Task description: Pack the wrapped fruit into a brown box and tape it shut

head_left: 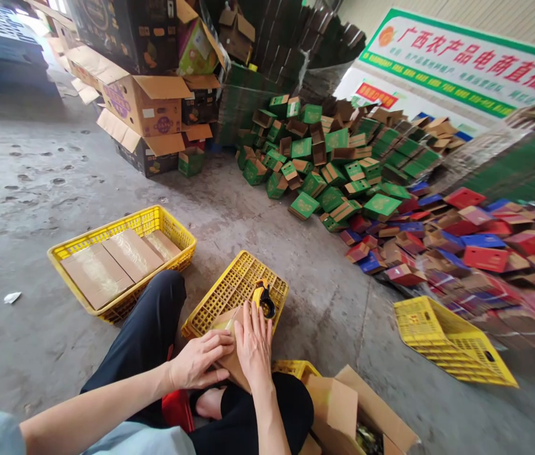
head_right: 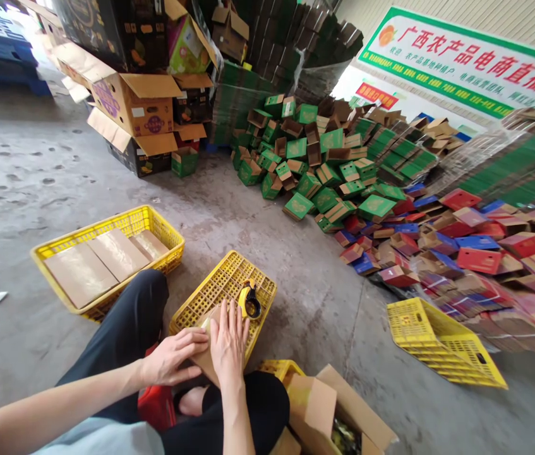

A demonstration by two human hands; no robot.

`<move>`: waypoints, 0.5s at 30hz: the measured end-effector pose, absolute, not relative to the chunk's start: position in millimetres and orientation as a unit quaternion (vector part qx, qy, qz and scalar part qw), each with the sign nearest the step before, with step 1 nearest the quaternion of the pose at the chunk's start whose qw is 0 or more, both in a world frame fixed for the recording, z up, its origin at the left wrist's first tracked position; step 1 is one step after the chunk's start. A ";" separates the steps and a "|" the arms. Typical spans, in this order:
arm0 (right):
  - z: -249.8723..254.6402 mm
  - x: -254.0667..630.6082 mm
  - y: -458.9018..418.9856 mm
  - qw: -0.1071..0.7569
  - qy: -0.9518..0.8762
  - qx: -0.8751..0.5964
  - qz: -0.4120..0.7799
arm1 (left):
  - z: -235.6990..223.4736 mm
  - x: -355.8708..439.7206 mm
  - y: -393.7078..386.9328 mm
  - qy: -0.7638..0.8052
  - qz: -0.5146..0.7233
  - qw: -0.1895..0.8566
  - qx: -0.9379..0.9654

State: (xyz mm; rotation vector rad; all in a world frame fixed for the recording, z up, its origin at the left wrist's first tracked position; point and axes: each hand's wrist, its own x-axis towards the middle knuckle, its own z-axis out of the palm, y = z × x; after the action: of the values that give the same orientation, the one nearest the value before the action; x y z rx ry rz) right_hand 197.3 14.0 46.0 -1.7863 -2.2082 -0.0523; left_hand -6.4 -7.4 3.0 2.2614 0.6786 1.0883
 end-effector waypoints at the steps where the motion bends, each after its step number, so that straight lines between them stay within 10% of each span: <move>1: 41.2 201.3 2.4 0.157 -0.770 -0.619 -0.012 | 3.0 -5.9 -6.4 0.252 0.405 0.268 0.837; 15: 19.9 237.2 -28.9 0.336 -0.464 -0.775 0.267 | 4.7 -11.4 -3.6 0.256 0.396 0.271 0.839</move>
State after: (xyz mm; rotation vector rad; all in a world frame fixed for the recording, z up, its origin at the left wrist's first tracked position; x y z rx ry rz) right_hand 237.2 -28.9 19.9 -2.0206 -1.2088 0.6965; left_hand -11.4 -3.6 4.7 2.2600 0.6907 1.0659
